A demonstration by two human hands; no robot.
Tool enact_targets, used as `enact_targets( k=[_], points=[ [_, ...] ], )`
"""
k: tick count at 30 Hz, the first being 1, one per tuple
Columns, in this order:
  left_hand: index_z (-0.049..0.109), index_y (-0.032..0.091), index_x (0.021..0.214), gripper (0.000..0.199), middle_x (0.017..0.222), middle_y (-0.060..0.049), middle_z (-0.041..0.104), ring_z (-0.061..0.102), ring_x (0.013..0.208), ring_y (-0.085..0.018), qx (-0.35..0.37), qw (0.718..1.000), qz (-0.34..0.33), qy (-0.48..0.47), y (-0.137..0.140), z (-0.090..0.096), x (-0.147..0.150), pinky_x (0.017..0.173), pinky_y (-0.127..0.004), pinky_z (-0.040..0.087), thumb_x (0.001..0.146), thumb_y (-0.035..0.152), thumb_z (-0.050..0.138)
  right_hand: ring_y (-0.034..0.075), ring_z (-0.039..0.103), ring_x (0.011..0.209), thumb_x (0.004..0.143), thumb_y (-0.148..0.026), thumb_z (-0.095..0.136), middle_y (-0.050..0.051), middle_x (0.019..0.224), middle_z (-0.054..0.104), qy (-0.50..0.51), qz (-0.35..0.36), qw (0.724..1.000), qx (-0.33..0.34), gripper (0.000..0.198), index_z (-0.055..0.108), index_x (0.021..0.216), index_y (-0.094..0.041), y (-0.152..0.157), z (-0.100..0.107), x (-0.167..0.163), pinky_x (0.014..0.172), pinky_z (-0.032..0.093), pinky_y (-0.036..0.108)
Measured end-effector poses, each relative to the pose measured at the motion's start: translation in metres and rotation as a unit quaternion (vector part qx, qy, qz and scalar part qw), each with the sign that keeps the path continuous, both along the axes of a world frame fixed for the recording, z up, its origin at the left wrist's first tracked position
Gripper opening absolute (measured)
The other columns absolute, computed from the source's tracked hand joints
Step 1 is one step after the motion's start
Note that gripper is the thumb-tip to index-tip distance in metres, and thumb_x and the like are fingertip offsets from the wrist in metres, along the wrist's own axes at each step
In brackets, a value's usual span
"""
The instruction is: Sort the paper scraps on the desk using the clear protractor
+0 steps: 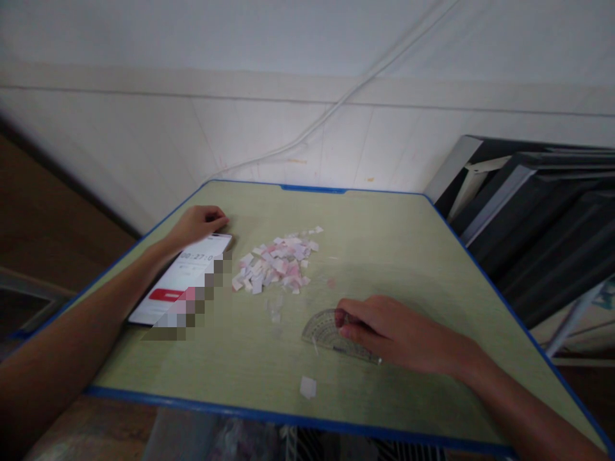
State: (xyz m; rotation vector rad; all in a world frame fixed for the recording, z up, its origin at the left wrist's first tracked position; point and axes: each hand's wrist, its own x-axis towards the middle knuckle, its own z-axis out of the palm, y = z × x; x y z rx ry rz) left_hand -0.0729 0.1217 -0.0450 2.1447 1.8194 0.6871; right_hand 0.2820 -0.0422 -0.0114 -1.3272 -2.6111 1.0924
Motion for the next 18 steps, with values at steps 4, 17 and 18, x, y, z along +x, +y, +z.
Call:
enact_targets(
  k=[4, 17, 18],
  points=[
    [0.058, 0.016, 0.061, 0.022, 0.053, -0.002, 0.054, 0.048, 0.054, -0.013, 0.000, 1.000, -0.006, 0.004, -0.0002, 0.0003, -0.0001, 0.052, -0.025, 0.032, 0.068, 0.034, 0.050, 0.015, 0.055, 0.065, 0.094, -0.040, 0.034, 0.002, 0.072, 0.059, -0.007, 0.003, 1.000, 0.004, 0.031, 0.053, 0.084, -0.018, -0.0006, 0.0015, -0.0005, 0.058, 0.037, 0.027],
    [0.057, 0.016, 0.060, 0.021, 0.051, -0.001, 0.054, 0.048, 0.055, -0.013, 0.006, 1.000, -0.007, 0.000, 0.0017, -0.0021, -0.0018, 0.051, -0.025, 0.032, 0.068, 0.034, 0.050, 0.015, 0.054, 0.064, 0.094, -0.039, 0.035, 0.002, 0.071, 0.058, -0.003, 0.004, 1.000, 0.007, 0.031, 0.054, 0.083, -0.018, 0.0001, -0.0002, 0.0000, 0.058, 0.037, 0.027],
    [0.057, 0.016, 0.060, 0.021, 0.051, -0.001, 0.054, 0.048, 0.055, -0.013, 0.005, 1.000, -0.008, -0.001, 0.0015, -0.0019, -0.0017, 0.051, -0.025, 0.032, 0.068, 0.034, 0.050, 0.015, 0.054, 0.063, 0.094, -0.039, 0.034, 0.001, 0.070, 0.058, -0.001, 0.005, 1.000, 0.004, 0.031, 0.054, 0.083, -0.018, 0.0004, 0.0000, 0.0001, 0.058, 0.037, 0.026]
  ],
)
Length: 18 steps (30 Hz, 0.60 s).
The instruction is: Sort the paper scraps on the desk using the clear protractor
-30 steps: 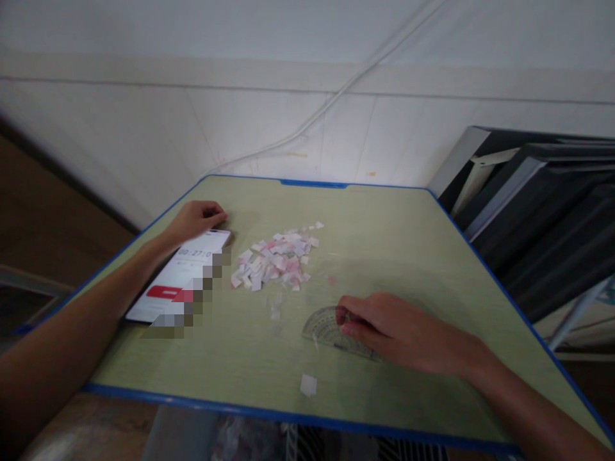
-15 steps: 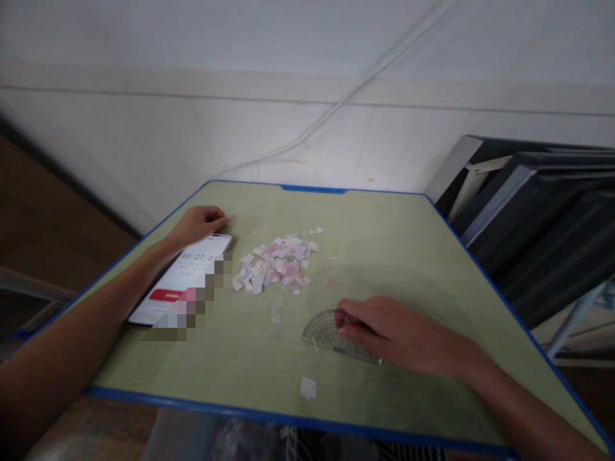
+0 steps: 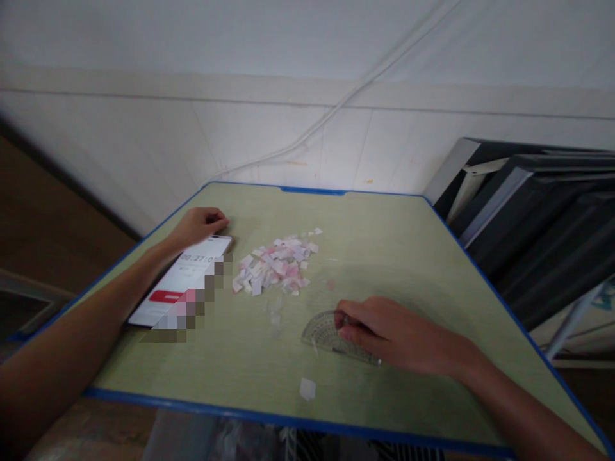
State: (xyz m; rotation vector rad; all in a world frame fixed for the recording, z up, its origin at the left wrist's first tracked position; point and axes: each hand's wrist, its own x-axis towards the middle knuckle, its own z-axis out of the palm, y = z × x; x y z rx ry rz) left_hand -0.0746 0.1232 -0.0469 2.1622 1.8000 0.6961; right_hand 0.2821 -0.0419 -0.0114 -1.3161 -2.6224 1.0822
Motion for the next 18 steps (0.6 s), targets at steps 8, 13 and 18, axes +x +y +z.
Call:
enact_targets(
  k=[8, 13, 18],
  points=[
    [0.058, 0.016, 0.061, 0.021, 0.053, -0.002, 0.055, 0.048, 0.055, -0.013, 0.001, 1.000, -0.002, -0.004, -0.0005, 0.0000, 0.0003, 0.052, -0.025, 0.032, 0.068, 0.034, 0.050, 0.014, 0.052, 0.061, 0.094, -0.035, 0.032, 0.001, 0.068, 0.055, 0.008, -0.009, 1.000, -0.021, 0.029, 0.050, 0.080, -0.018, 0.0007, 0.0025, 0.0000, 0.057, 0.038, 0.026],
    [0.057, 0.016, 0.061, 0.020, 0.054, -0.002, 0.055, 0.048, 0.055, -0.013, 0.005, 1.000, 0.002, -0.001, 0.0009, -0.0017, -0.0004, 0.052, -0.025, 0.032, 0.067, 0.033, 0.050, 0.016, 0.054, 0.065, 0.093, -0.033, 0.035, 0.002, 0.071, 0.058, -0.005, 0.015, 1.000, 0.013, 0.027, 0.051, 0.078, -0.018, -0.0016, 0.0030, -0.0033, 0.059, 0.037, 0.027],
    [0.057, 0.016, 0.061, 0.021, 0.053, -0.002, 0.053, 0.047, 0.055, -0.013, 0.005, 1.000, -0.002, -0.001, 0.0012, -0.0024, -0.0008, 0.051, -0.025, 0.031, 0.068, 0.034, 0.050, 0.014, 0.051, 0.061, 0.094, -0.035, 0.034, 0.001, 0.067, 0.054, 0.016, 0.034, 0.999, -0.008, 0.029, 0.051, 0.077, -0.018, -0.0019, 0.0045, -0.0025, 0.057, 0.036, 0.025]
  ],
)
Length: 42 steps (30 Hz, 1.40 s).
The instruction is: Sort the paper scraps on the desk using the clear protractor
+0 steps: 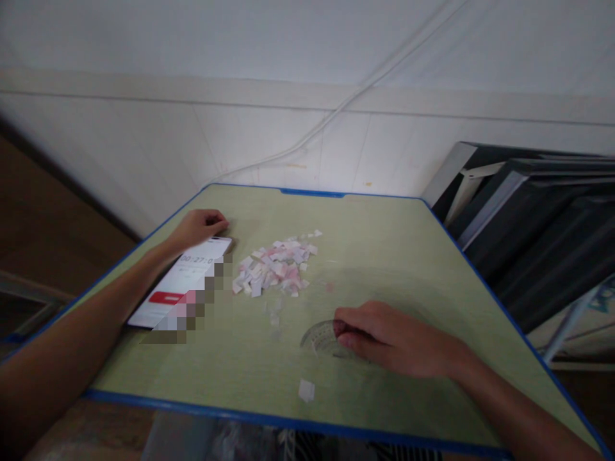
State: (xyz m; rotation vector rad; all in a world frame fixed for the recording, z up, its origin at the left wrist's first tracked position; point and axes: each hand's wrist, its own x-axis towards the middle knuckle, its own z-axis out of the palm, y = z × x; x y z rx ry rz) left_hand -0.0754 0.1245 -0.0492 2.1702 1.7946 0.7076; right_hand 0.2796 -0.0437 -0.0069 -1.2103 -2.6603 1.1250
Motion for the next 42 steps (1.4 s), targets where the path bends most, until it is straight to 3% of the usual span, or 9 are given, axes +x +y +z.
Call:
enact_targets(
  k=[6, 18, 26, 31, 35, 42],
  points=[
    [0.058, 0.016, 0.062, 0.023, 0.053, -0.002, 0.055, 0.048, 0.057, -0.014, -0.007, 1.000, -0.001, 0.001, 0.000, 0.000, -0.001, 0.052, -0.025, 0.032, 0.068, 0.036, 0.050, 0.015, 0.054, 0.067, 0.094, -0.034, 0.035, 0.002, 0.072, 0.056, -0.028, -0.005, 1.000, 0.009, 0.028, 0.052, 0.080, -0.016, 0.000, 0.001, 0.004, 0.062, 0.037, 0.027],
    [0.060, 0.017, 0.063, 0.023, 0.055, -0.002, 0.057, 0.049, 0.057, -0.014, 0.006, 1.000, 0.007, 0.014, 0.001, -0.001, -0.002, 0.051, -0.025, 0.031, 0.068, 0.037, 0.049, 0.017, 0.054, 0.069, 0.092, -0.036, 0.038, 0.003, 0.072, 0.060, -0.033, 0.055, 0.998, -0.013, 0.030, 0.057, 0.077, -0.018, -0.007, 0.000, -0.001, 0.062, 0.037, 0.027],
    [0.058, 0.016, 0.061, 0.021, 0.053, -0.002, 0.054, 0.048, 0.056, -0.014, -0.008, 1.000, 0.003, 0.007, -0.003, 0.004, 0.002, 0.053, -0.026, 0.032, 0.068, 0.034, 0.049, 0.017, 0.052, 0.066, 0.091, -0.041, 0.038, 0.002, 0.065, 0.053, -0.045, 0.049, 0.997, -0.031, 0.034, 0.051, 0.069, -0.019, -0.002, 0.009, 0.010, 0.059, 0.036, 0.027],
    [0.058, 0.016, 0.062, 0.022, 0.053, -0.002, 0.054, 0.048, 0.056, -0.014, -0.009, 1.000, 0.002, 0.011, -0.002, 0.003, 0.001, 0.053, -0.026, 0.031, 0.069, 0.034, 0.049, 0.016, 0.051, 0.067, 0.092, -0.035, 0.038, 0.002, 0.068, 0.052, -0.056, 0.015, 0.998, 0.003, 0.029, 0.050, 0.071, -0.018, 0.003, 0.007, 0.013, 0.061, 0.035, 0.027],
    [0.059, 0.017, 0.062, 0.022, 0.055, -0.002, 0.056, 0.048, 0.057, -0.014, -0.001, 1.000, 0.001, 0.011, -0.001, 0.002, 0.000, 0.053, -0.025, 0.031, 0.069, 0.035, 0.049, 0.015, 0.049, 0.061, 0.089, -0.039, 0.041, 0.000, 0.061, 0.048, -0.053, 0.048, 0.997, -0.041, 0.033, 0.049, 0.065, -0.017, 0.004, 0.005, 0.012, 0.055, 0.033, 0.025],
    [0.059, 0.017, 0.061, 0.022, 0.054, -0.002, 0.055, 0.048, 0.056, -0.014, 0.004, 1.000, 0.003, 0.008, 0.000, 0.001, 0.000, 0.053, -0.026, 0.031, 0.068, 0.035, 0.050, 0.014, 0.049, 0.058, 0.081, -0.026, 0.050, -0.001, 0.056, 0.049, -0.077, 0.084, 0.990, -0.078, 0.025, 0.055, 0.059, -0.017, -0.003, 0.014, 0.009, 0.051, 0.031, 0.024]
  ],
)
